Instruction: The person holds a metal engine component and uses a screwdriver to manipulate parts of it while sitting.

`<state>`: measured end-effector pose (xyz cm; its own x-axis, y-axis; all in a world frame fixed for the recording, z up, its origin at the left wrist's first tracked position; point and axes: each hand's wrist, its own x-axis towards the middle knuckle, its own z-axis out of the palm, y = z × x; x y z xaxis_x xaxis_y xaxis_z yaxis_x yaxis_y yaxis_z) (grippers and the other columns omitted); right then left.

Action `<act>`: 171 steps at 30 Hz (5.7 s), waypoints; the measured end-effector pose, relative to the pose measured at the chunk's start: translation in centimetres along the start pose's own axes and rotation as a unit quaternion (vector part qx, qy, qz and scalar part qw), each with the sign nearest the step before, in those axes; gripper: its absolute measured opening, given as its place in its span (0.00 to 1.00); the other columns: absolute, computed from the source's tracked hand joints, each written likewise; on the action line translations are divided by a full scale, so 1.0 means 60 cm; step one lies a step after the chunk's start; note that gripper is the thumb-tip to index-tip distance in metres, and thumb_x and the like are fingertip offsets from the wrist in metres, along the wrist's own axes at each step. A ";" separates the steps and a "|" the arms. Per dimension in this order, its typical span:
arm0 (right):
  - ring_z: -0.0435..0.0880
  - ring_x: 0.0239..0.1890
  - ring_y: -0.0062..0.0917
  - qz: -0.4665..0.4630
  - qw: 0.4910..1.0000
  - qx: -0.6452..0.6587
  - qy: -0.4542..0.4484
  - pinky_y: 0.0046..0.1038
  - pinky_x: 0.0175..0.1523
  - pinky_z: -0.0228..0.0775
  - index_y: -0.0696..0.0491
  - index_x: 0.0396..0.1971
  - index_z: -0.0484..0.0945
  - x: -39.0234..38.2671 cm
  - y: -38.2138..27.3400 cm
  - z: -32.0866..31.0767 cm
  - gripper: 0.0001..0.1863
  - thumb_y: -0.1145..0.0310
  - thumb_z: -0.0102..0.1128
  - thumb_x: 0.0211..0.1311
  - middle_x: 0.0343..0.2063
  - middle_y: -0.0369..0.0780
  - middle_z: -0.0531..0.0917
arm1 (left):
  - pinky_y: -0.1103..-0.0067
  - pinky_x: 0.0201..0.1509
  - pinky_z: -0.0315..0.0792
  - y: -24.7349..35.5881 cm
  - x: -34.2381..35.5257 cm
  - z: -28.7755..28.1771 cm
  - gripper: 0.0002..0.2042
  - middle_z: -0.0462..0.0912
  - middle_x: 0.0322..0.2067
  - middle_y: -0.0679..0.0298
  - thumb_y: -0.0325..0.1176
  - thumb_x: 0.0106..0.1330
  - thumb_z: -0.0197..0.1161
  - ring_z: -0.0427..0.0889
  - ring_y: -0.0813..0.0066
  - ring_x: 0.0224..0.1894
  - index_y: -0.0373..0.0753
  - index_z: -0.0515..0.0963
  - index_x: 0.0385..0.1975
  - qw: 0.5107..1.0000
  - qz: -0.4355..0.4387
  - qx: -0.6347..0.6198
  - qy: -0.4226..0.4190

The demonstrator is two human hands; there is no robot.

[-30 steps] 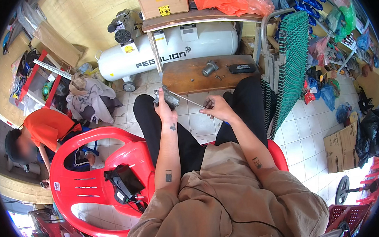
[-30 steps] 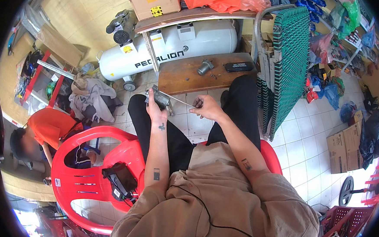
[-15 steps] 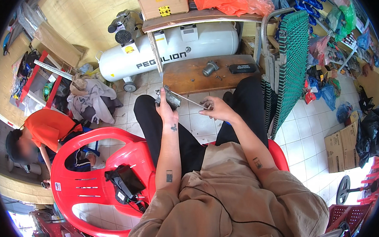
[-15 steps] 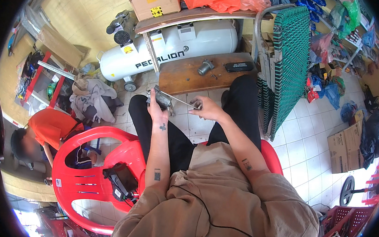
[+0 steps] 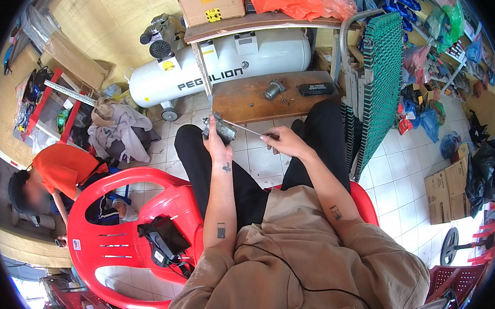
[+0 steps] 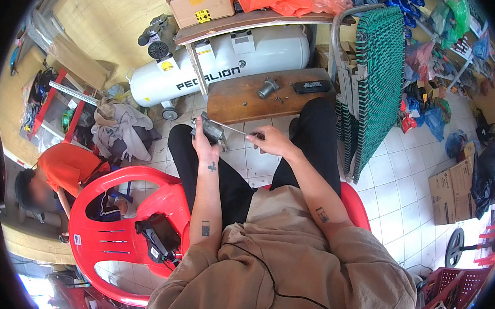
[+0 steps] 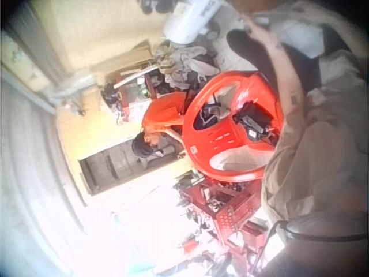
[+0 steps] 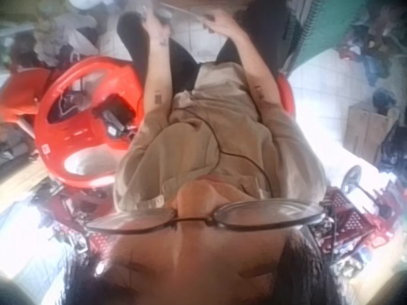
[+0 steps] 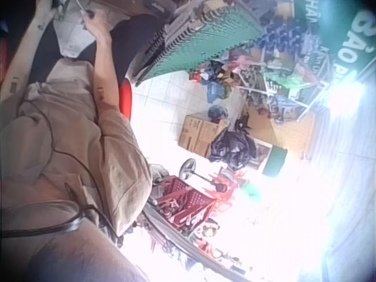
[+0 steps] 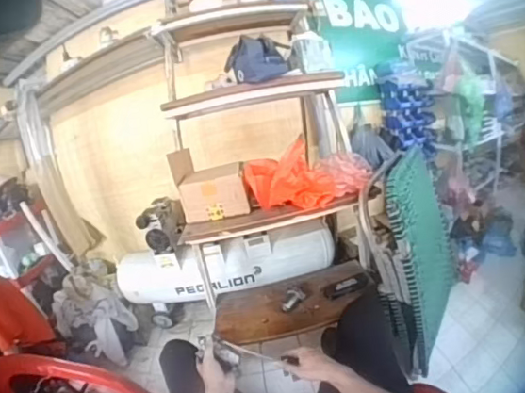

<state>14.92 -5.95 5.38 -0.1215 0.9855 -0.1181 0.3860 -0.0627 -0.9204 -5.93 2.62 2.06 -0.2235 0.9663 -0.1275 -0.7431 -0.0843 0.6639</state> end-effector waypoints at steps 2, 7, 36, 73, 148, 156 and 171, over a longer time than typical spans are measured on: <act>0.85 0.23 0.25 -0.051 0.996 -0.011 0.072 0.28 0.32 0.75 0.62 0.37 0.81 -0.007 0.001 0.008 0.14 0.66 0.70 0.60 0.25 0.42 0.86 | 0.74 0.45 0.77 0.001 -0.002 0.004 0.20 0.83 0.42 0.64 0.39 0.63 0.72 0.82 0.74 0.40 0.34 0.76 0.47 1.000 -0.002 -0.002 -0.002; 0.85 0.24 0.25 -0.083 0.989 -0.063 0.101 0.28 0.32 0.75 0.63 0.37 0.81 0.000 0.012 0.002 0.16 0.66 0.71 0.58 0.24 0.43 0.85 | 0.75 0.45 0.77 0.006 -0.006 0.009 0.19 0.83 0.41 0.64 0.39 0.63 0.72 0.82 0.74 0.40 0.34 0.77 0.47 1.000 -0.008 -0.008 -0.006; 0.88 0.32 0.32 -0.119 0.977 -0.108 0.141 0.32 0.40 0.77 0.59 0.41 0.82 -0.002 0.003 0.008 0.15 0.68 0.70 0.57 0.30 0.45 0.88 | 0.73 0.49 0.76 -0.004 0.006 -0.006 0.21 0.81 0.45 0.63 0.36 0.62 0.73 0.81 0.73 0.44 0.36 0.73 0.51 0.999 -0.025 -0.002 -0.027; 0.86 0.26 0.31 -0.085 0.988 -0.083 0.101 0.32 0.37 0.77 0.59 0.34 0.83 0.002 0.006 0.005 0.13 0.63 0.67 0.62 0.27 0.44 0.87 | 0.69 0.49 0.77 -0.017 0.005 -0.002 0.17 0.83 0.44 0.64 0.41 0.67 0.68 0.82 0.70 0.45 0.39 0.77 0.49 0.999 -0.024 -0.011 -0.033; 0.84 0.42 0.48 -0.018 0.933 -0.288 0.216 0.44 0.49 0.76 0.55 0.38 0.84 0.176 0.025 -0.010 0.17 0.56 0.64 0.61 0.33 0.52 0.85 | 0.69 0.42 0.78 -0.029 0.000 0.004 0.24 0.81 0.36 0.57 0.58 0.74 0.47 0.82 0.62 0.37 0.40 0.75 0.44 0.982 -0.144 -0.118 -0.042; 0.82 0.49 0.46 0.074 0.932 -0.304 0.181 0.45 0.53 0.75 0.48 0.42 0.85 0.309 0.100 0.005 0.15 0.54 0.61 0.64 0.43 0.50 0.84 | 0.70 0.35 0.76 -0.012 -0.039 0.019 0.39 0.80 0.32 0.57 0.74 0.65 0.43 0.80 0.61 0.32 0.36 0.77 0.42 0.957 -0.260 -0.114 -0.059; 0.82 0.50 0.47 0.080 0.913 -0.363 0.168 0.44 0.54 0.75 0.51 0.44 0.84 0.384 0.149 0.016 0.19 0.52 0.64 0.63 0.45 0.51 0.84 | 0.59 0.46 0.80 -0.063 -0.058 0.013 0.41 0.80 0.36 0.47 0.67 0.73 0.25 0.84 0.49 0.38 0.32 0.72 0.53 0.949 -0.306 -0.062 -0.038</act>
<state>14.66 16.07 -5.92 0.2292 0.9734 0.0038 0.8936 -0.2089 -0.3972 -1.83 -0.22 0.58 0.3163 0.8582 -0.4043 -0.7884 0.4748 0.3911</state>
